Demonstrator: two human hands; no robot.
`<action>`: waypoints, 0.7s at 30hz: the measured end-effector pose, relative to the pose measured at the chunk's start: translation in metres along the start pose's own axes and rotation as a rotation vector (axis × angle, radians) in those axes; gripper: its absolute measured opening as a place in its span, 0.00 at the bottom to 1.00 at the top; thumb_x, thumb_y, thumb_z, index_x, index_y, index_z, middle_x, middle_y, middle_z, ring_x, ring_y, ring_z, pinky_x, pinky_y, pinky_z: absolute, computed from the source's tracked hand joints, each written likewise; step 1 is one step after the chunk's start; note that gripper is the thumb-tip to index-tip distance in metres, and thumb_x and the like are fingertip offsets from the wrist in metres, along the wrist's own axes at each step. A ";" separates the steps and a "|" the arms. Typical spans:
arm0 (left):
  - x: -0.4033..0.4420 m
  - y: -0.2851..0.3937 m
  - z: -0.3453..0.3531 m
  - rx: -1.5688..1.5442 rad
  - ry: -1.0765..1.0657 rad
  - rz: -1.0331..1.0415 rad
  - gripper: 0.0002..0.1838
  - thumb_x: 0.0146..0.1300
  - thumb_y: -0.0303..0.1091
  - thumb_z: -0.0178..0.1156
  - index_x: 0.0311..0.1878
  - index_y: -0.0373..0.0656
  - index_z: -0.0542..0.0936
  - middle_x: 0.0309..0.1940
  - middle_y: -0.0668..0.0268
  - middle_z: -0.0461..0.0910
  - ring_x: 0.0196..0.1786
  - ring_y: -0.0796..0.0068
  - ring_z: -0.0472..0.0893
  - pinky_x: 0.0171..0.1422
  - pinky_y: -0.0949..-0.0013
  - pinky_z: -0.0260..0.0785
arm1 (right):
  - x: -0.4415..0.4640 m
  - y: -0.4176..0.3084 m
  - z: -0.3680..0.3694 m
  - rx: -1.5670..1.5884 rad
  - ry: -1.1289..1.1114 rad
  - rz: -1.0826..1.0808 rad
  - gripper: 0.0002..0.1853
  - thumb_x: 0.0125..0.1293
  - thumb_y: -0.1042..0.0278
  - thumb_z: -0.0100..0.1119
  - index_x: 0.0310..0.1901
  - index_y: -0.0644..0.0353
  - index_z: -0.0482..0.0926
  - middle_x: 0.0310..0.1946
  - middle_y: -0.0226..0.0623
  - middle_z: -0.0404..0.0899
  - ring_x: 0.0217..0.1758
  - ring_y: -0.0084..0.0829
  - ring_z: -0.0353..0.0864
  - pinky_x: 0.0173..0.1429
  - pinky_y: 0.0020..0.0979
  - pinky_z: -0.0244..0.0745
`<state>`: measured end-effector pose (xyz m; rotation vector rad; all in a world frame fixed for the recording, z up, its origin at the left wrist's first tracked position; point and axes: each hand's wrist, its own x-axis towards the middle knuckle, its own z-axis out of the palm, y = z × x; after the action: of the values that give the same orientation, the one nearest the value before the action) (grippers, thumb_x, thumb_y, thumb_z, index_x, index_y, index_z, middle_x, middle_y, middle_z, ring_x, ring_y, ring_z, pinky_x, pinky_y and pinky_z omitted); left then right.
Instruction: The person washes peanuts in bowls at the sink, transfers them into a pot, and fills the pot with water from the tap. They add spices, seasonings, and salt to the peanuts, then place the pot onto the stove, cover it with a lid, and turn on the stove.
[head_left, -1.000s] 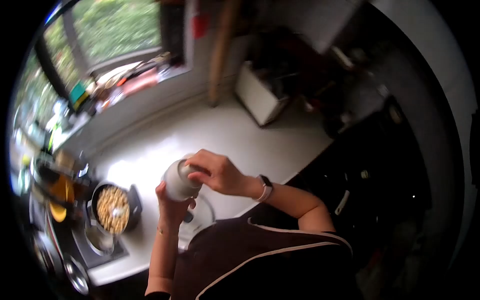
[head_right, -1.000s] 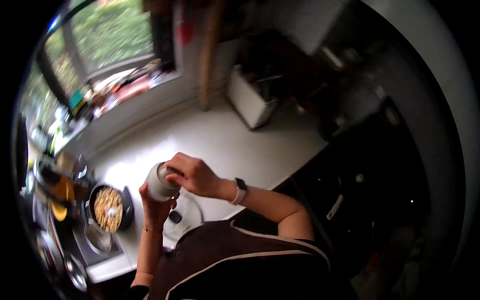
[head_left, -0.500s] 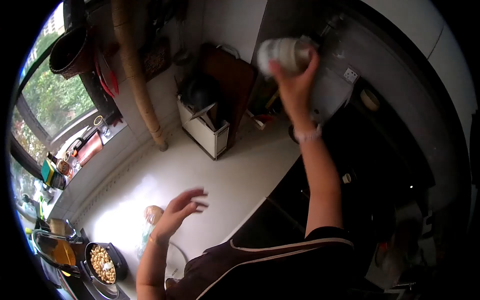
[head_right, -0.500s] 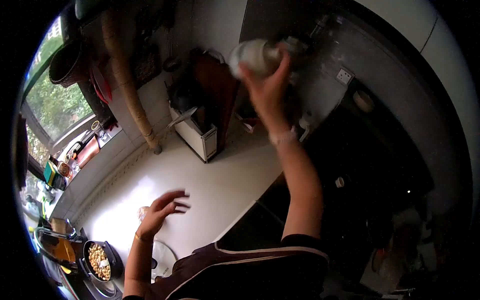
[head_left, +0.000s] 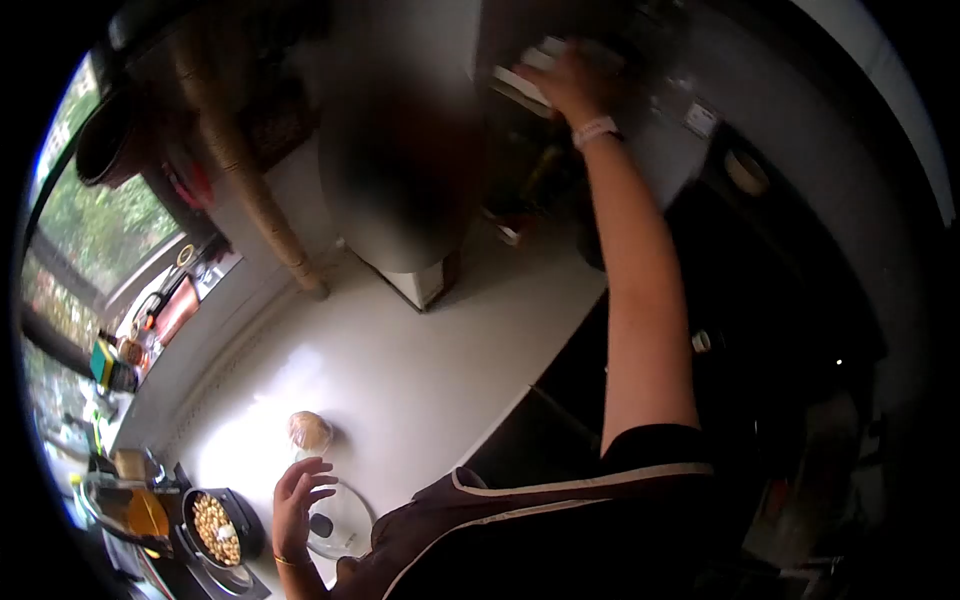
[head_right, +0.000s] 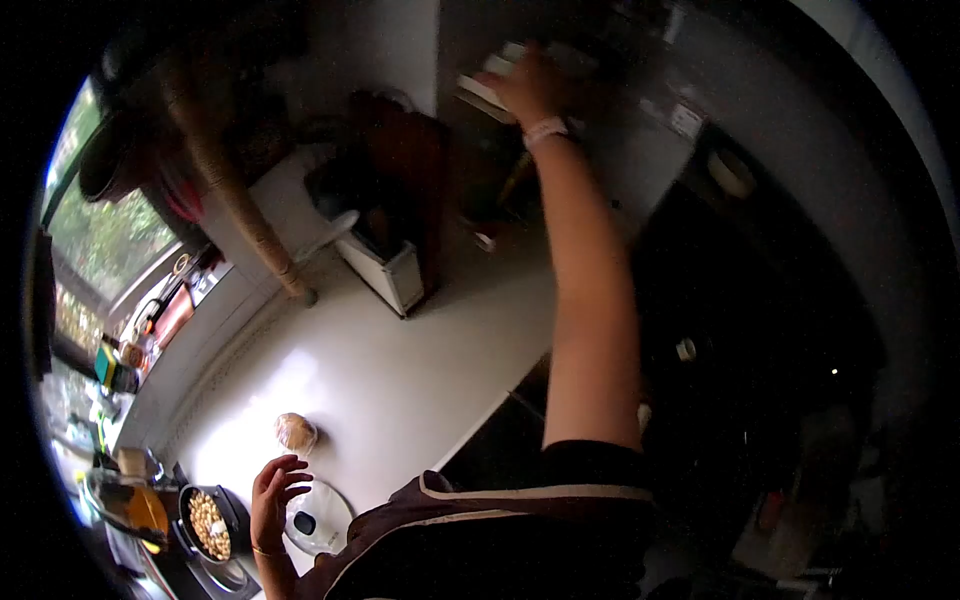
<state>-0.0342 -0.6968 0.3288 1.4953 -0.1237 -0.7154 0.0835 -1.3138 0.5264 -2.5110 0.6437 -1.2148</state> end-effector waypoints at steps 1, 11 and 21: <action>0.000 0.000 0.007 0.003 -0.007 0.010 0.26 0.65 0.46 0.57 0.56 0.32 0.71 0.48 0.53 0.78 0.46 0.62 0.81 0.49 0.64 0.74 | -0.009 0.000 -0.003 -0.094 0.084 -0.057 0.52 0.49 0.39 0.68 0.66 0.70 0.57 0.62 0.58 0.65 0.63 0.54 0.67 0.67 0.45 0.61; 0.017 -0.041 0.013 -0.035 0.011 -0.143 0.22 0.68 0.44 0.53 0.56 0.36 0.72 0.46 0.56 0.79 0.43 0.66 0.81 0.45 0.68 0.74 | -0.438 0.140 -0.130 -0.965 0.521 0.540 0.32 0.61 0.52 0.63 0.58 0.66 0.66 0.60 0.54 0.63 0.64 0.52 0.61 0.65 0.53 0.57; 0.032 -0.025 0.043 -0.045 -0.049 -0.118 0.19 0.68 0.42 0.53 0.53 0.36 0.73 0.45 0.58 0.79 0.43 0.70 0.81 0.46 0.68 0.73 | -0.516 0.223 -0.135 1.176 0.364 1.845 0.35 0.60 0.28 0.48 0.35 0.63 0.73 0.20 0.33 0.72 0.17 0.27 0.68 0.27 0.27 0.64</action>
<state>-0.0387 -0.7475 0.2987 1.4516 -0.0565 -0.8448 -0.3661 -1.2533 0.1677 -0.2037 1.2369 -0.6917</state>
